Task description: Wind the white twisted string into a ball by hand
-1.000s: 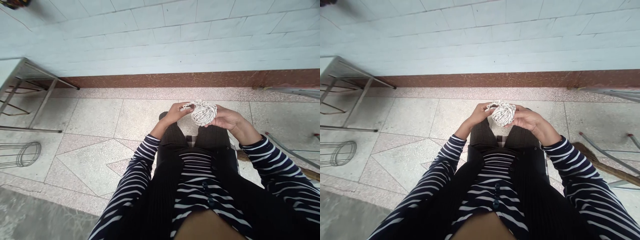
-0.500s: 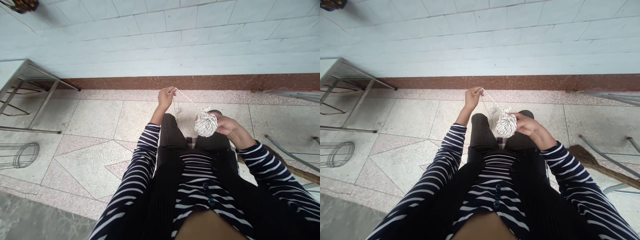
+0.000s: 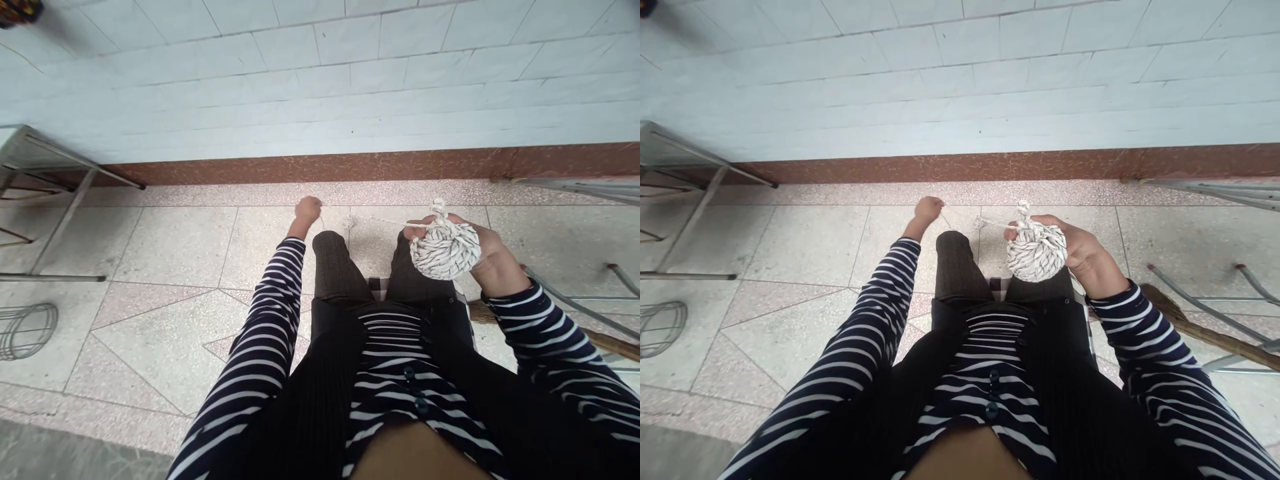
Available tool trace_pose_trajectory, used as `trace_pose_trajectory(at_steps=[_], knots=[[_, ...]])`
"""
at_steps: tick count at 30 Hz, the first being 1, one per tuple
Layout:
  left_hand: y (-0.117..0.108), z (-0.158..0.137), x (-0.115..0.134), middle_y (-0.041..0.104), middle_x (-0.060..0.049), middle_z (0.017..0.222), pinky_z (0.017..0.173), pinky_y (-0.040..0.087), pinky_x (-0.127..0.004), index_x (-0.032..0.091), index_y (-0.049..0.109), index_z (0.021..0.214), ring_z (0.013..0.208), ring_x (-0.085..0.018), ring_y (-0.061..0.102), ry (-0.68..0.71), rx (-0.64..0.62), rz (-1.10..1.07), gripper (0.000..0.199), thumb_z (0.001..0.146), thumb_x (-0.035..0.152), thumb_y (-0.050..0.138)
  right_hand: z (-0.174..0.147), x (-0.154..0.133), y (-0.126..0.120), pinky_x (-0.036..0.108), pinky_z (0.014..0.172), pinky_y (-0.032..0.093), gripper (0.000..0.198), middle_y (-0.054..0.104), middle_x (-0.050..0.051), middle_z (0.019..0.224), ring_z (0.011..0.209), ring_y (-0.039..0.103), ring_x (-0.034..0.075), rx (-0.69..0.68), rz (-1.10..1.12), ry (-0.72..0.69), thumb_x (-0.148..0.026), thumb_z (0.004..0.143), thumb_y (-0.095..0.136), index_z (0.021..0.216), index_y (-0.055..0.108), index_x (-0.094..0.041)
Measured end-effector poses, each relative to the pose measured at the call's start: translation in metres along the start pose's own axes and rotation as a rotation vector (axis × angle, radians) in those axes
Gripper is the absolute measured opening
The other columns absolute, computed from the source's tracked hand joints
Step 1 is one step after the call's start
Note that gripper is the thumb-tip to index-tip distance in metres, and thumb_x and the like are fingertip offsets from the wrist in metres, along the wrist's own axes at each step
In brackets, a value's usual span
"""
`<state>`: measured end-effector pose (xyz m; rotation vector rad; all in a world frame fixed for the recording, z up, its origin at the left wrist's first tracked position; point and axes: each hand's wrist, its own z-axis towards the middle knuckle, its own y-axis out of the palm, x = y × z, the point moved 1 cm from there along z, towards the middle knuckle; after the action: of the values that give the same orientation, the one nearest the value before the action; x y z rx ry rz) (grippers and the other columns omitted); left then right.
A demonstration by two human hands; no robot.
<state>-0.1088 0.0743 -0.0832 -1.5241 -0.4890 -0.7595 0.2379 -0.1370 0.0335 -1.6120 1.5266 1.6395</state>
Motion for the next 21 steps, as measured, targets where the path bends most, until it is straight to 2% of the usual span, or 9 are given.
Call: trace_pose_trajectory(at_steps=[2, 3, 5, 7, 9, 13, 14, 16, 21], knots=[[0.022, -0.018, 0.025, 0.077, -0.003, 0.078, 0.088, 0.051, -0.034, 0.017, 0.072, 0.081, 0.082, -0.018, 0.068, -0.010, -0.072, -0.045, 0.012, 0.087, 0.006, 0.074, 0.012, 0.002, 0.000, 0.049, 0.094, 0.064, 0.041, 0.082, 0.011, 0.105, 0.096, 0.078, 0.033, -0.036, 0.032, -0.004, -0.038, 0.061, 0.093, 0.097, 0.078, -0.025], [0.032, -0.029, 0.041, 0.083, -0.007, 0.100, 0.094, 0.053, -0.034, 0.017, 0.076, 0.099, 0.094, -0.019, 0.073, 0.021, -0.145, -0.173, 0.011, 0.090, 0.010, 0.074, 0.017, 0.003, -0.001, 0.048, 0.096, 0.063, 0.040, 0.082, 0.011, 0.105, 0.097, 0.079, 0.033, -0.045, 0.047, -0.001, -0.034, 0.061, 0.090, 0.098, 0.078, -0.023], [0.046, -0.056, 0.076, 0.081, -0.012, 0.127, 0.106, 0.054, -0.036, 0.019, 0.074, 0.127, 0.118, -0.021, 0.075, 0.144, -0.286, -0.474, 0.029, 0.100, 0.028, 0.071, 0.027, 0.007, -0.004, 0.048, 0.096, 0.064, 0.040, 0.082, 0.011, 0.104, 0.099, 0.079, 0.033, -0.014, 0.070, 0.009, -0.028, 0.061, 0.086, 0.099, 0.078, -0.020], [0.051, -0.082, 0.106, 0.081, -0.013, 0.129, 0.112, 0.053, -0.040, 0.021, 0.073, 0.136, 0.125, -0.023, 0.074, 0.229, -0.381, -0.675, 0.040, 0.108, 0.047, 0.061, 0.033, 0.013, -0.009, 0.046, 0.092, 0.065, 0.041, 0.082, 0.010, 0.103, 0.097, 0.079, 0.032, 0.054, 0.083, 0.024, -0.024, 0.059, 0.085, 0.099, 0.078, -0.020], [0.049, -0.102, 0.127, 0.081, -0.012, 0.129, 0.112, 0.054, -0.041, 0.022, 0.076, 0.133, 0.124, -0.024, 0.075, 0.249, -0.441, -0.726, 0.044, 0.103, 0.054, 0.069, 0.035, 0.018, -0.014, 0.043, 0.082, 0.066, 0.044, 0.082, 0.008, 0.098, 0.086, 0.078, 0.029, 0.097, 0.086, 0.049, -0.024, 0.058, 0.085, 0.101, 0.079, -0.021], [0.035, -0.112, 0.142, 0.083, -0.006, 0.095, 0.098, 0.059, -0.036, 0.019, 0.083, 0.102, 0.095, -0.020, 0.078, 0.252, -0.485, -0.632, 0.033, 0.096, 0.051, 0.079, 0.034, 0.023, -0.020, 0.035, 0.060, 0.062, 0.047, 0.081, 0.007, 0.093, 0.067, 0.071, 0.022, 0.085, 0.086, 0.098, -0.022, 0.056, 0.086, 0.102, 0.081, -0.020], [0.030, -0.110, 0.142, 0.080, -0.004, 0.084, 0.094, 0.059, -0.034, 0.018, 0.082, 0.093, 0.086, -0.018, 0.076, 0.261, -0.465, -0.609, 0.034, 0.097, 0.051, 0.076, 0.033, 0.023, -0.020, 0.033, 0.059, 0.061, 0.046, 0.082, 0.008, 0.095, 0.068, 0.072, 0.022, 0.077, 0.094, 0.096, -0.021, 0.055, 0.086, 0.101, 0.081, -0.019], [0.018, -0.100, 0.142, 0.074, -0.001, 0.071, 0.089, 0.059, -0.032, 0.019, 0.078, 0.079, 0.075, -0.015, 0.072, 0.282, -0.327, -0.587, 0.040, 0.101, 0.051, 0.071, 0.031, 0.022, -0.017, 0.031, 0.062, 0.062, 0.045, 0.082, 0.008, 0.096, 0.073, 0.074, 0.022, 0.053, 0.103, 0.098, -0.017, 0.053, 0.087, 0.098, 0.081, -0.018], [-0.011, -0.063, 0.129, 0.071, 0.000, 0.068, 0.084, 0.057, -0.029, 0.021, 0.073, 0.073, 0.073, -0.013, 0.069, 0.286, 0.131, -0.536, 0.042, 0.105, 0.048, 0.067, 0.031, 0.013, -0.001, 0.026, 0.069, 0.062, 0.046, 0.081, 0.004, 0.085, 0.072, 0.074, 0.018, -0.121, 0.090, 0.148, -0.011, 0.051, 0.092, 0.096, 0.083, -0.014]])
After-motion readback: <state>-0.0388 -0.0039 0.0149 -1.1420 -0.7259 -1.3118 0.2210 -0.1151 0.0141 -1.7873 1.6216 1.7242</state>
